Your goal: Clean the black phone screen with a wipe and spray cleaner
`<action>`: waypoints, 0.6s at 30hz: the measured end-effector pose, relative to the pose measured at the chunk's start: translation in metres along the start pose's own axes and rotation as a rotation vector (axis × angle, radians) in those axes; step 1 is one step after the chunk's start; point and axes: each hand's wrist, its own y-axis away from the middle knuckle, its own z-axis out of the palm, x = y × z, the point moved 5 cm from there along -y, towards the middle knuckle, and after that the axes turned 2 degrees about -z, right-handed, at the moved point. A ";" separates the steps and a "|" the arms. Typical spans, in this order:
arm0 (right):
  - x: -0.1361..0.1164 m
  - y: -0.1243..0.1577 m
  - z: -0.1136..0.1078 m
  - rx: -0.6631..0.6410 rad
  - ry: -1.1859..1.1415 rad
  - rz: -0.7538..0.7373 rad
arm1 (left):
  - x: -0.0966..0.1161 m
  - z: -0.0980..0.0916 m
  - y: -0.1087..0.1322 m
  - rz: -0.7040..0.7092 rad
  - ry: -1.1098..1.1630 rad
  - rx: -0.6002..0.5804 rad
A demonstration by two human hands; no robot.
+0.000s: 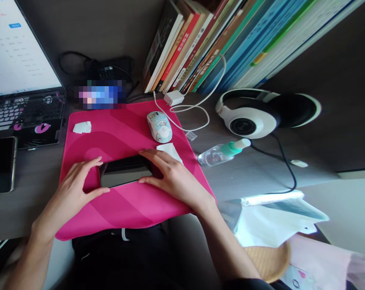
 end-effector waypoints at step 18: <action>-0.001 -0.001 -0.001 -0.011 0.003 -0.044 | 0.003 -0.004 -0.002 0.061 -0.055 0.029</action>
